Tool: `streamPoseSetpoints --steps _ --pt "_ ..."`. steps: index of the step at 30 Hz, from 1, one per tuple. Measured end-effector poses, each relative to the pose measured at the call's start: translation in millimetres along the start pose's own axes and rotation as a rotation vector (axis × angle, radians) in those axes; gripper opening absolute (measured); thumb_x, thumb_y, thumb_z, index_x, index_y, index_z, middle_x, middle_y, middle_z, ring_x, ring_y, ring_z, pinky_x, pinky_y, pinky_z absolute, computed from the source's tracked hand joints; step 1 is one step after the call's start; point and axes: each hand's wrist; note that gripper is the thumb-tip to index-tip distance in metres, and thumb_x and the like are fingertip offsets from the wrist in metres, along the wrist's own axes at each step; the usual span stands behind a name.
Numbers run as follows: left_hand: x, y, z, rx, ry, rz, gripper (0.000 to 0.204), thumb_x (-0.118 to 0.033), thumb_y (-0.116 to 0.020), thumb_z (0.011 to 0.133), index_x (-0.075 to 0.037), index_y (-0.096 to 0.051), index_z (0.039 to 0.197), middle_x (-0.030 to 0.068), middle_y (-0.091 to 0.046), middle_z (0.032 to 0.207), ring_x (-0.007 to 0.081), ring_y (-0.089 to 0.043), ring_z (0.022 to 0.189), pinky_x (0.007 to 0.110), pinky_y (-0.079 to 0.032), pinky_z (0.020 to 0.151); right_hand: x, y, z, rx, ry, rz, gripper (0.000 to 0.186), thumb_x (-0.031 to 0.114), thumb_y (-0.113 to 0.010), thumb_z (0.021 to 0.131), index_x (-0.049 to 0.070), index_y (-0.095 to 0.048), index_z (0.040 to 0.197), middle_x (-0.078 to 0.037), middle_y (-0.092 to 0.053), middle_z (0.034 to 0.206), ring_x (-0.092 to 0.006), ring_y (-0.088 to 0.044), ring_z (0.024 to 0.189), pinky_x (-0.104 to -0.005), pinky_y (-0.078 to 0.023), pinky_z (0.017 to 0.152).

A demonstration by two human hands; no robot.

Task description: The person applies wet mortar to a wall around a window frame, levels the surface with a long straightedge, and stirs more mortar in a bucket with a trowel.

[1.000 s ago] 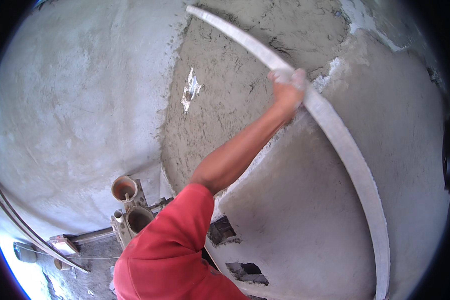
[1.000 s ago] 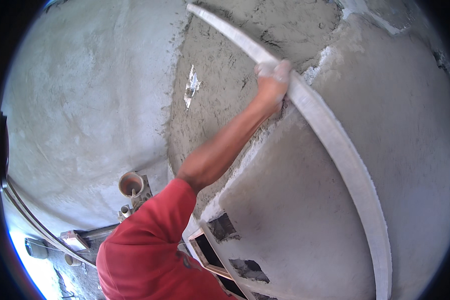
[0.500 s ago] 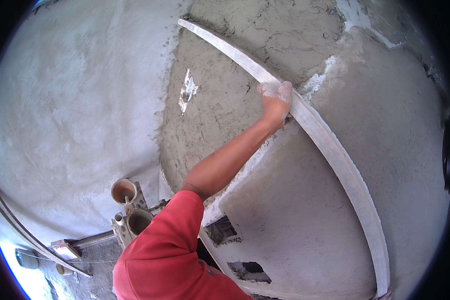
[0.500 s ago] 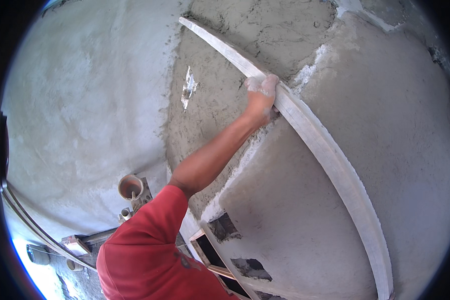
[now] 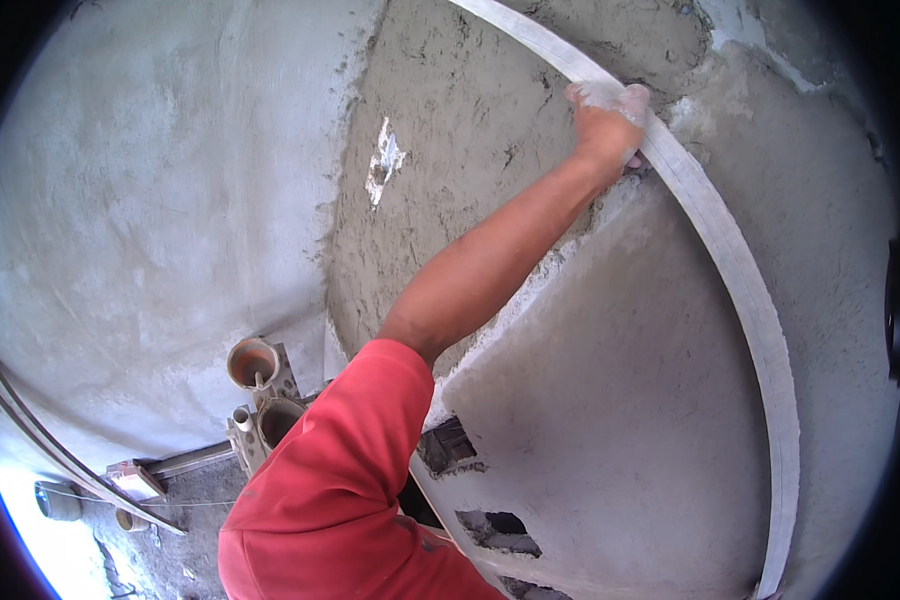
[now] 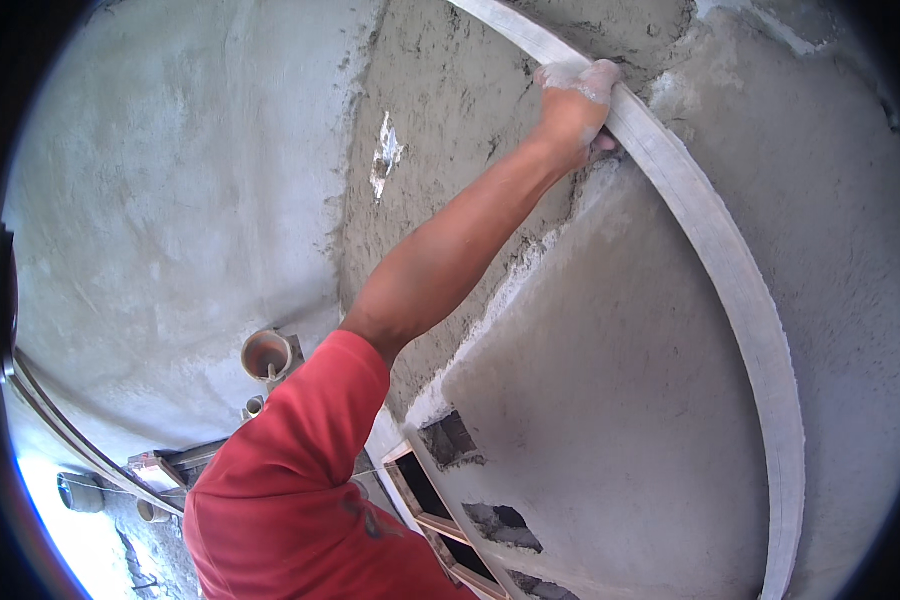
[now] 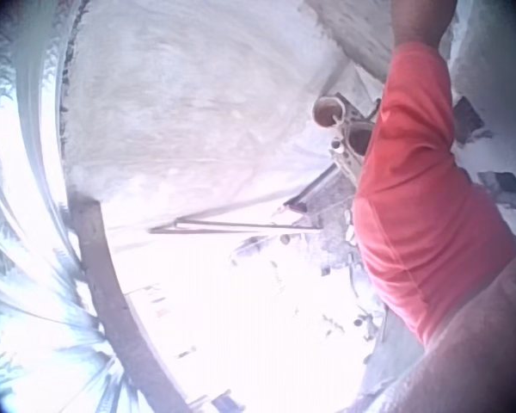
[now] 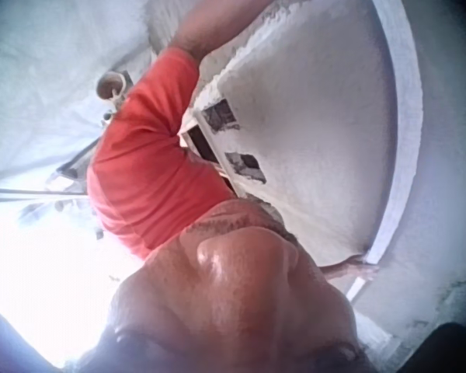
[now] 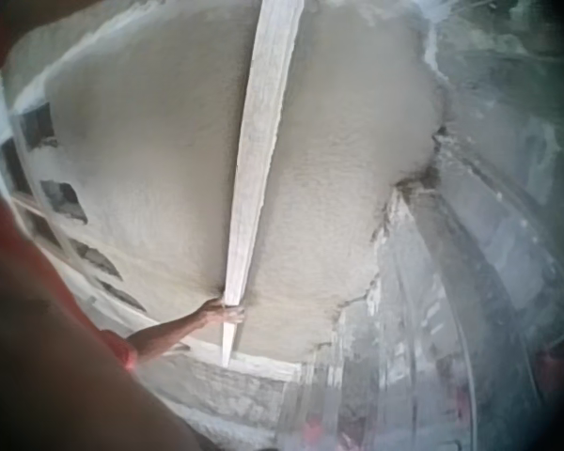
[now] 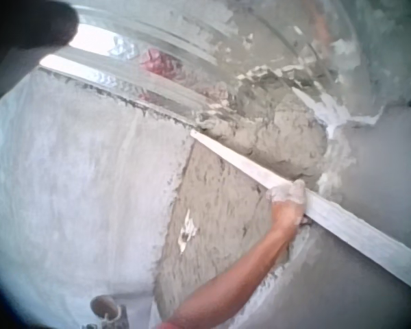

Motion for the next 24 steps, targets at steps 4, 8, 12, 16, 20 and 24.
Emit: streamPoseSetpoints --steps 4,8,12,16,20,24 --pt "53.2 22.8 7.9 -0.209 -0.044 0.071 0.042 -0.024 -0.058 0.083 0.007 -0.039 0.102 0.0139 -0.056 0.077 0.0198 -0.059 0.056 0.031 -0.044 0.035 -2.3 -7.7 -8.8 -0.005 0.020 0.093 0.060 0.041 -0.046 0.095 -0.006 -0.043 0.132 -0.022 -0.048 0.131 -0.0440 -0.045 0.121 -0.0629 -0.029 0.101" --pt "86.3 54.6 -26.0 -0.200 0.073 -0.018 0.051 -0.024 -0.062 0.081 0.005 -0.030 0.109 0.0169 -0.050 0.092 0.0203 -0.053 0.081 0.034 -0.046 0.067 -29.5 -11.3 -32.2 0.069 0.049 0.075 0.058 0.039 -0.049 0.095 -0.005 -0.043 0.132 -0.019 -0.048 0.132 -0.0468 -0.041 0.124 -0.0646 -0.027 0.101" --pt "110.9 99.1 -59.9 -0.198 0.161 0.037 0.055 -0.026 -0.064 0.081 0.004 -0.028 0.110 0.0183 -0.049 0.098 0.0203 -0.052 0.086 0.035 -0.048 0.071 -40.0 -20.9 -62.6 0.191 0.101 0.066 0.054 0.036 -0.051 0.094 -0.003 -0.044 0.131 -0.018 -0.049 0.131 -0.0454 -0.038 0.126 -0.0660 -0.025 0.100" --pt "121.3 121.1 -103.5 -0.280 0.231 0.040 0.048 -0.027 -0.064 0.083 0.002 -0.032 0.106 0.0155 -0.050 0.094 0.0194 -0.053 0.081 0.034 -0.049 0.064 -16.3 1.7 -44.2 0.230 0.079 0.074 0.050 0.039 -0.044 0.096 0.002 -0.047 0.130 -0.010 -0.052 0.129 -0.0435 -0.039 0.127 -0.0666 -0.023 0.101" --pt "161.0 158.6 -124.8 -0.366 0.246 0.080 0.043 -0.026 -0.063 0.084 0.001 -0.035 0.101 0.0130 -0.052 0.091 0.0180 -0.054 0.078 0.033 -0.049 0.064 29.7 44.4 -0.5 0.464 -0.024 0.176 0.053 0.049 -0.033 0.096 0.009 -0.048 0.129 0.004 -0.054 0.129 -0.0400 -0.041 0.124 -0.0657 -0.022 0.101" --pt "176.6 172.2 -151.3 -0.432 0.291 0.035 0.040 -0.025 -0.062 0.083 0.002 -0.037 0.101 0.0123 -0.052 0.091 0.0174 -0.054 0.078 0.032 -0.048 0.067 20.5 35.0 -16.5 0.417 0.003 0.172 0.063 0.056 -0.023 0.096 0.010 -0.048 0.130 0.009 -0.051 0.131 -0.0396 -0.042 0.121 -0.0650 -0.021 0.100"
Point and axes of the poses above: each hand's wrist, its own z-axis towards the middle knuckle, its own y-axis out of the back of the hand, x = y × z
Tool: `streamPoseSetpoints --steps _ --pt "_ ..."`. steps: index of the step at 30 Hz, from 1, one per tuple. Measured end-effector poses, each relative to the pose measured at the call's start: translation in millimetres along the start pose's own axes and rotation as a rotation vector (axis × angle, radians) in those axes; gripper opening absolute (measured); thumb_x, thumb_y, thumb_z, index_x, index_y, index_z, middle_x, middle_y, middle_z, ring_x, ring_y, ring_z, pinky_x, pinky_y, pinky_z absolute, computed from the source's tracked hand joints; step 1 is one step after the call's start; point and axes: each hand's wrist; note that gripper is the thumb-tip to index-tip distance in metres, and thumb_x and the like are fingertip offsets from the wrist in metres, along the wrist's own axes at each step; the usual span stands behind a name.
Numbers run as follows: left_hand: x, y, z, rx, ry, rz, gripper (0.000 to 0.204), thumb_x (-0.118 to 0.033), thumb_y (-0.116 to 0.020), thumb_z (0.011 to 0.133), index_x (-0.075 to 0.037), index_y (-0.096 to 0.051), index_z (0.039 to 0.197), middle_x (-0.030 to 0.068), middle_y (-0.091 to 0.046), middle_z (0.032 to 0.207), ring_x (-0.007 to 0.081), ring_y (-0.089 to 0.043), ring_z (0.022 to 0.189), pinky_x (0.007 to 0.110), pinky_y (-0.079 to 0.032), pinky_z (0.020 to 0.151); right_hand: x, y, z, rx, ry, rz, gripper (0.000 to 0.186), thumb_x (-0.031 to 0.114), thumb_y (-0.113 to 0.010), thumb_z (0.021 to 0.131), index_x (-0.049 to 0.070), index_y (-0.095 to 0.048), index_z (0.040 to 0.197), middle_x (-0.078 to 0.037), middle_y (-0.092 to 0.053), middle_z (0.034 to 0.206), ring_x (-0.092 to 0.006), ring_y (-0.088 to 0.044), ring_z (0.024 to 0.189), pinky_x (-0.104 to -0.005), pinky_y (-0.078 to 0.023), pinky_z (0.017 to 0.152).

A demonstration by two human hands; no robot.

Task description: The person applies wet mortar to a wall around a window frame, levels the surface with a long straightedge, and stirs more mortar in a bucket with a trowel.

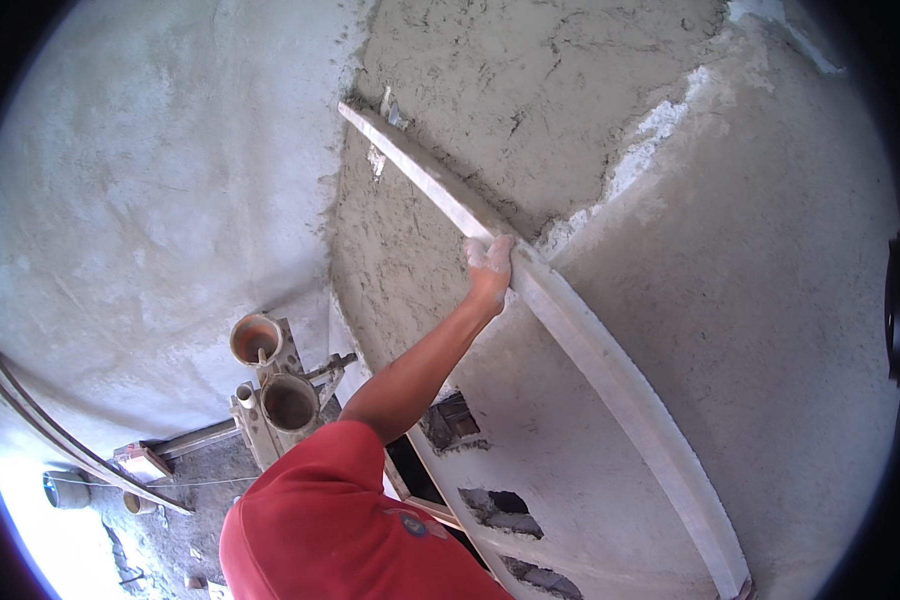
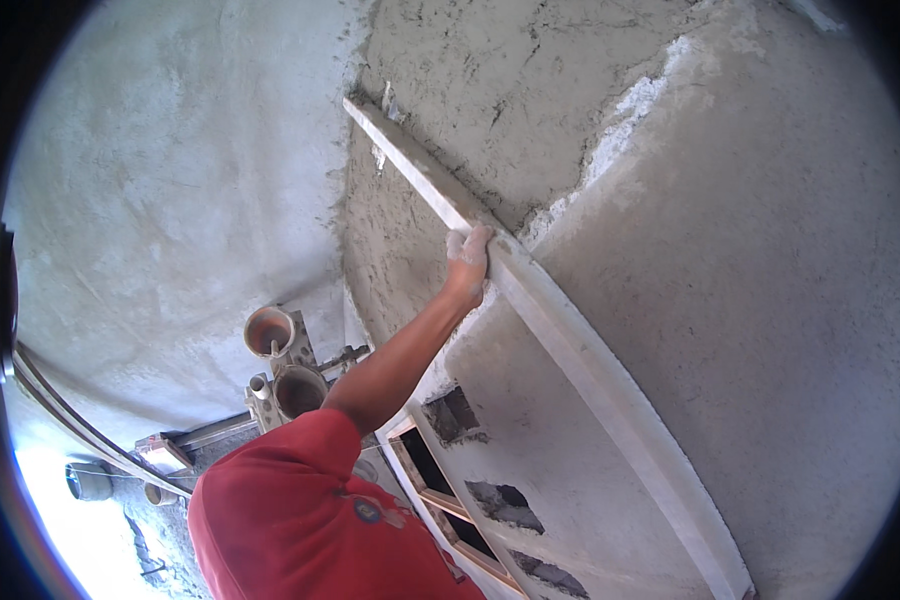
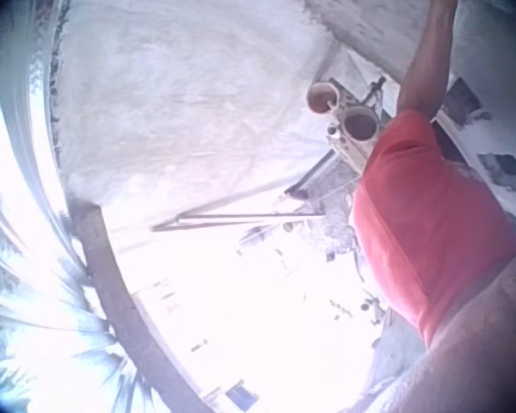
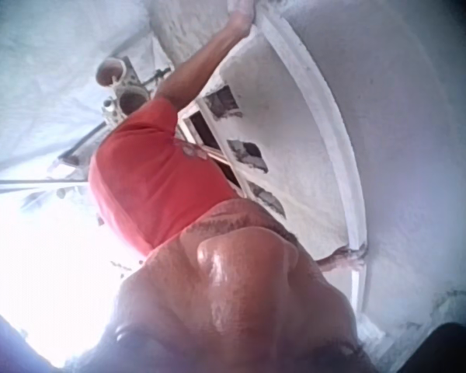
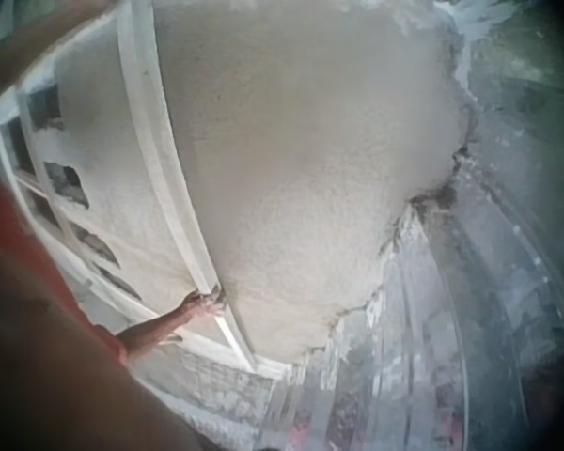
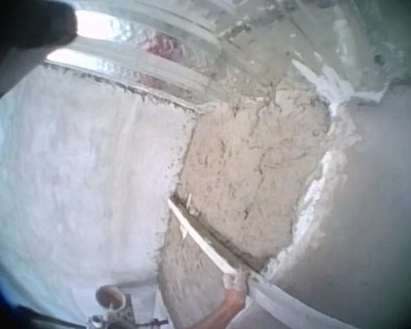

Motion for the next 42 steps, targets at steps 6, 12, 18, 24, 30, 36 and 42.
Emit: streamPoseSetpoints --steps 6,12,18,24,30,36,42 --pt "18.9 33.3 -15.2 -0.009 0.125 -0.017 0.037 -0.023 -0.062 0.083 0.000 -0.037 0.099 0.0102 -0.052 0.089 0.0169 -0.054 0.076 0.032 -0.049 0.064 -4.7 -11.5 -6.0 0.077 0.023 0.005 0.065 0.057 -0.019 0.096 0.011 -0.047 0.132 0.005 -0.051 0.133 -0.0413 -0.040 0.124 -0.0663 -0.023 0.097" --pt "36.2 44.8 -10.1 0.012 0.110 -0.030 0.036 -0.021 -0.062 0.082 -0.002 -0.037 0.099 0.0103 -0.052 0.088 0.0169 -0.054 0.075 0.033 -0.049 0.063 10.9 -22.4 -23.4 0.045 0.034 0.019 0.064 0.057 -0.017 0.096 0.014 -0.048 0.132 0.002 -0.051 0.133 -0.0403 -0.040 0.124 -0.0655 -0.024 0.097" --pt "23.5 31.8 11.0 0.036 -0.012 -0.083 0.036 -0.020 -0.062 0.081 0.001 -0.038 0.099 0.0101 -0.052 0.089 0.0168 -0.053 0.078 0.032 -0.048 0.066 37.3 -4.7 -14.6 0.072 -0.043 0.126 0.065 0.059 -0.014 0.095 0.018 -0.046 0.135 0.000 -0.048 0.136 -0.0394 -0.038 0.125 -0.0663 -0.021 0.098" --pt "8.5 10.2 15.2 0.053 -0.072 -0.028 0.037 -0.019 -0.063 0.081 0.002 -0.038 0.098 0.0107 -0.050 0.091 0.0164 -0.051 0.081 0.031 -0.047 0.068 15.3 -15.6 -29.8 0.182 -0.116 0.050 0.065 0.057 -0.011 0.095 0.021 -0.044 0.136 -0.001 -0.045 0.139 -0.0434 -0.034 0.128 -0.0680 -0.019 0.100" --pt "19.1 16.4 20.3 0.013 -0.025 0.018 0.037 -0.021 -0.062 0.081 0.002 -0.038 0.097 0.0110 -0.047 0.095 0.0173 -0.049 0.084 0.032 -0.045 0.075 15.9 -27.8 -30.1 0.096 -0.115 0.062 0.059 0.054 -0.017 0.095 0.021 -0.047 0.134 -0.005 -0.047 0.137 -0.0454 -0.036 0.127 -0.0687 -0.019 0.100" --pt "-9.3 -4.4 8.1 0.059 -0.046 -0.137 0.032 -0.018 -0.062 0.079 0.001 -0.043 0.096 0.0098 -0.050 0.093 0.0172 -0.047 0.087 0.032 -0.043 0.078 14.9 -21.7 -16.4 -0.055 -0.114 0.069 0.048 0.050 -0.032 0.095 0.022 -0.055 0.125 -0.016 -0.054 0.125 -0.0396 -0.048 0.116 -0.0637 -0.030 0.094" --pt "-35.1 -42.1 20.2 0.003 -0.164 -0.019 0.032 -0.016 -0.059 0.081 0.004 -0.047 0.103 0.0174 -0.051 0.099 0.0259 -0.048 0.095 0.038 -0.039 0.089 13.6 -21.2 -19.9 -0.132 -0.043 0.037 0.044 0.010 -0.058 0.085 0.009 -0.050 0.127 -0.017 -0.051 0.125 -0.0378 -0.046 0.117 -0.0518 -0.033 0.097"
Point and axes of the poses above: each hand's wrist, its own z-axis towards the middle knuckle, its own y-axis out of the back of the hand, x = y × z
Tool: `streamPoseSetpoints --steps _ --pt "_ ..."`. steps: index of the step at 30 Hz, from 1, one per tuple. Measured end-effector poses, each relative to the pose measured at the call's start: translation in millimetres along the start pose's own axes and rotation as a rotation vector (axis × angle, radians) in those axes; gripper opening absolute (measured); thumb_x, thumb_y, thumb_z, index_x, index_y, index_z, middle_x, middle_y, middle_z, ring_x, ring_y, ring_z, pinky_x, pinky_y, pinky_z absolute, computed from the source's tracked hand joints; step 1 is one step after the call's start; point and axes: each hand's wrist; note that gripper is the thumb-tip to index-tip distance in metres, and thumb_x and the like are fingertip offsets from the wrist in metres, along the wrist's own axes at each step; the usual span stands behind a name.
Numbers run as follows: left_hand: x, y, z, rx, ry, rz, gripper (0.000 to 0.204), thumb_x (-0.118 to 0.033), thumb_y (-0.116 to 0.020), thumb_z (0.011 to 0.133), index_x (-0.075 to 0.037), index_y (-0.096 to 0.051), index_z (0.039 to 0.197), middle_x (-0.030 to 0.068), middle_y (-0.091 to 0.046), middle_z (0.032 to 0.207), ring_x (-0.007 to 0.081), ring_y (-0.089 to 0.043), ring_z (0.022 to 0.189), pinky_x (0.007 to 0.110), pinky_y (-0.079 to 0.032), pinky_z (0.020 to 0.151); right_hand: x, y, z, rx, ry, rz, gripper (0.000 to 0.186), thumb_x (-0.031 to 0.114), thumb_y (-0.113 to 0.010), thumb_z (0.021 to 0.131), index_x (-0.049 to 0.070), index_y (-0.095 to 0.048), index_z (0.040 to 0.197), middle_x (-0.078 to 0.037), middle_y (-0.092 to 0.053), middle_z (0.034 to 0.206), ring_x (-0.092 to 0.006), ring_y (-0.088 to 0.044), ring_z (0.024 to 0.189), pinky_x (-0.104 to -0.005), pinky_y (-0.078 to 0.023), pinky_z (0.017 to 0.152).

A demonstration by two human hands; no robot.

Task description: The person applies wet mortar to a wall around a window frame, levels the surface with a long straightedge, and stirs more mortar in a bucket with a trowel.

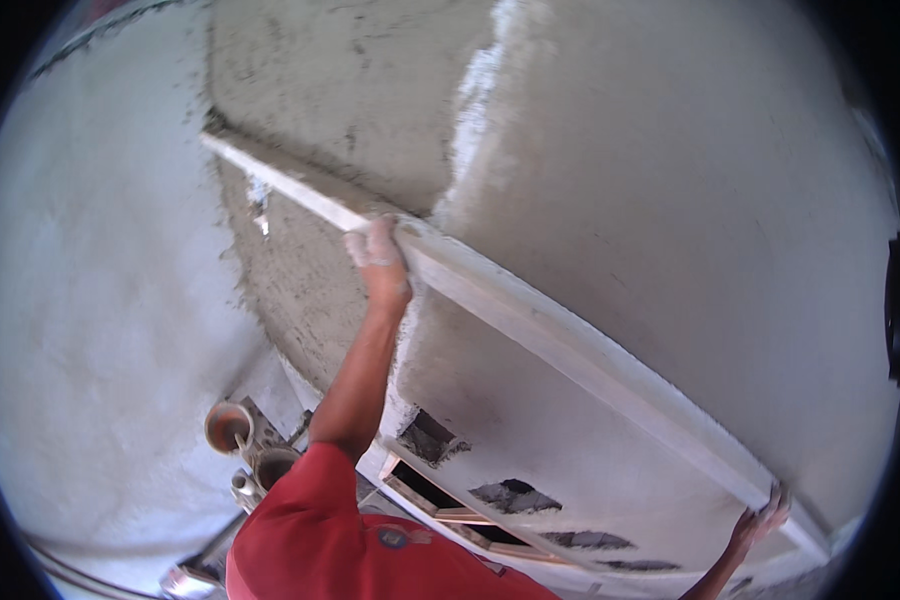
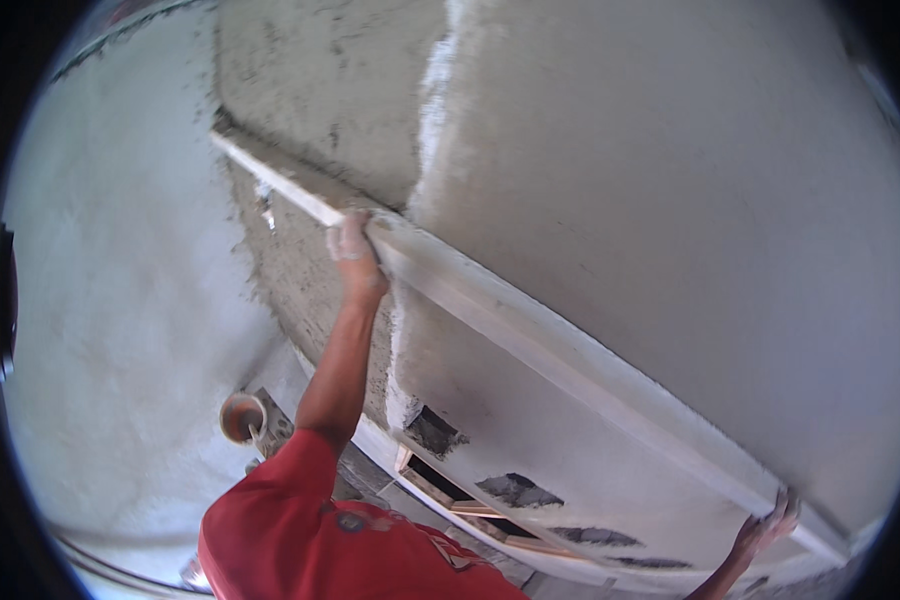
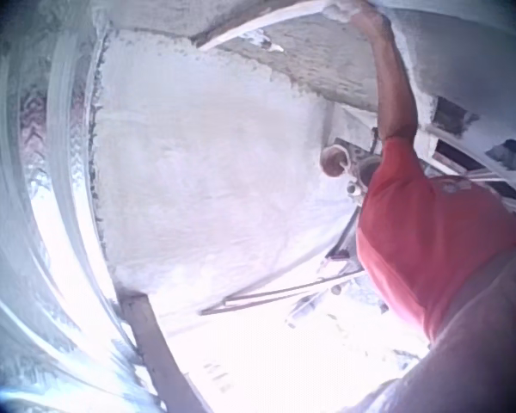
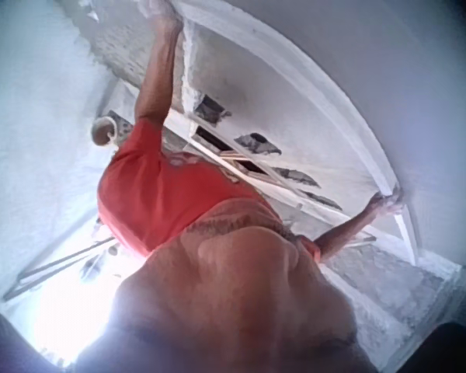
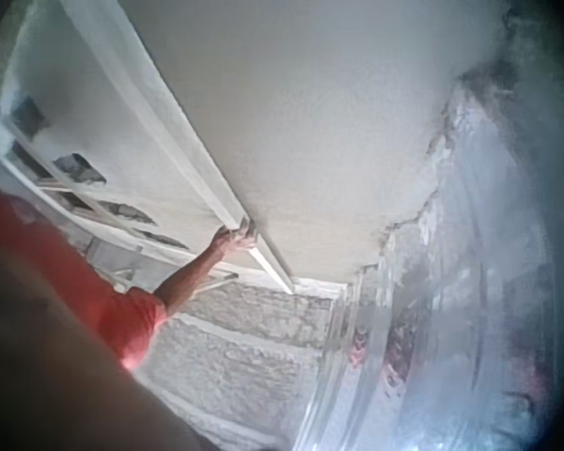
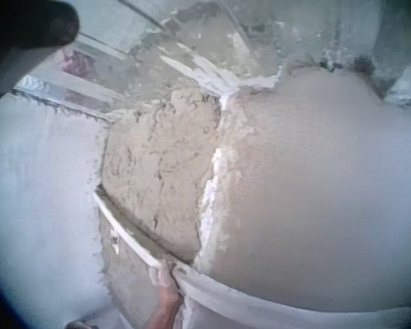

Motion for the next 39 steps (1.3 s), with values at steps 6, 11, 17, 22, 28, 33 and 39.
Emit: streamPoseSetpoints --steps 6,11,17,22,28,33,39 --pt "6.1 33.3 17.8 0.276 0.236 -0.095 0.025 -0.022 -0.052 0.087 -0.002 -0.053 0.102 0.0107 -0.054 0.099 0.0220 -0.051 0.096 0.037 -0.041 0.090 24.2 4.8 28.7 -0.036 -0.024 0.055 0.051 -0.003 -0.059 0.067 0.011 -0.054 0.117 -0.015 -0.053 0.120 -0.0367 -0.048 0.114 -0.0513 -0.034 0.097" --pt "-10.2 11.7 -4.3 0.235 0.187 -0.131 0.022 -0.026 -0.052 0.085 -0.005 -0.055 0.091 0.0048 -0.054 0.090 0.0183 -0.053 0.088 0.036 -0.043 0.081 22.9 19.3 38.1 -0.109 -0.043 0.054 0.055 -0.006 -0.061 0.061 0.013 -0.055 0.112 -0.013 -0.054 0.115 -0.0359 -0.048 0.112 -0.0524 -0.035 0.097" --pt "-38.9 13.2 -9.3 0.231 0.244 0.008 0.038 -0.033 -0.045 0.089 0.000 -0.056 0.104 0.0125 -0.057 0.104 0.0245 -0.055 0.097 0.037 -0.044 0.091 28.2 -16.1 41.4 -0.069 -0.007 0.115 0.053 -0.005 -0.060 0.063 0.012 -0.055 0.113 -0.015 -0.054 0.114 -0.0367 -0.048 0.111 -0.0524 -0.034 0.097" --pt "12.0 8.8 -17.0 0.236 0.202 0.015 0.036 -0.026 -0.051 0.088 0.004 -0.048 0.107 0.0150 -0.053 0.103 0.0242 -0.053 0.096 0.036 -0.045 0.089 -32.7 4.1 -19.9 -0.028 -0.012 0.000 0.046 0.006 -0.060 0.072 0.008 -0.057 0.118 -0.019 -0.056 0.117 -0.0391 -0.051 0.108 -0.0509 -0.037 0.094" --pt "-19.2 -2.0 15.0 0.152 0.041 -0.028 0.039 -0.019 -0.057 0.087 0.007 -0.041 0.111 0.0174 -0.049 0.101 0.0238 -0.051 0.094 0.036 -0.045 0.086 36.3 2.0 -2.7 0.084 -0.158 0.012 0.038 0.040 -0.048 0.093 0.020 -0.056 0.124 -0.016 -0.054 0.122 -0.0390 -0.051 0.112 -0.0621 -0.034 0.091" --pt "-72.4 -83.1 17.2 0.322 -0.072 -0.010 0.045 -0.023 -0.060 0.085 0.007 -0.033 0.105 0.0151 -0.048 0.092 0.0199 -0.054 0.079 0.032 -0.051 0.068 -19.2 -6.5 -0.4 -0.100 -0.040 -0.026 0.048 0.031 -0.058 0.088 0.007 -0.049 0.129 -0.018 -0.053 0.124 -0.0442 -0.051 0.112 -0.0660 -0.034 0.093" --pt "-123.0 -127.1 10.7 0.293 -0.170 -0.040 0.045 -0.023 -0.062 0.083 0.002 -0.031 0.102 0.0122 -0.049 0.083 0.0178 -0.054 0.060 0.031 -0.044 0.037 -13.3 -22.3 -7.0 -0.054 -0.174 0.040 0.059 0.020 -0.059 0.077 0.008 -0.046 0.134 -0.020 -0.049 0.124 -0.0404 -0.046 0.112 -0.0533 -0.032 0.094"
Point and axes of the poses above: each hand's wrist, its own z-axis towards the middle knuckle, its own y-axis out of the back of the hand, x = y × z
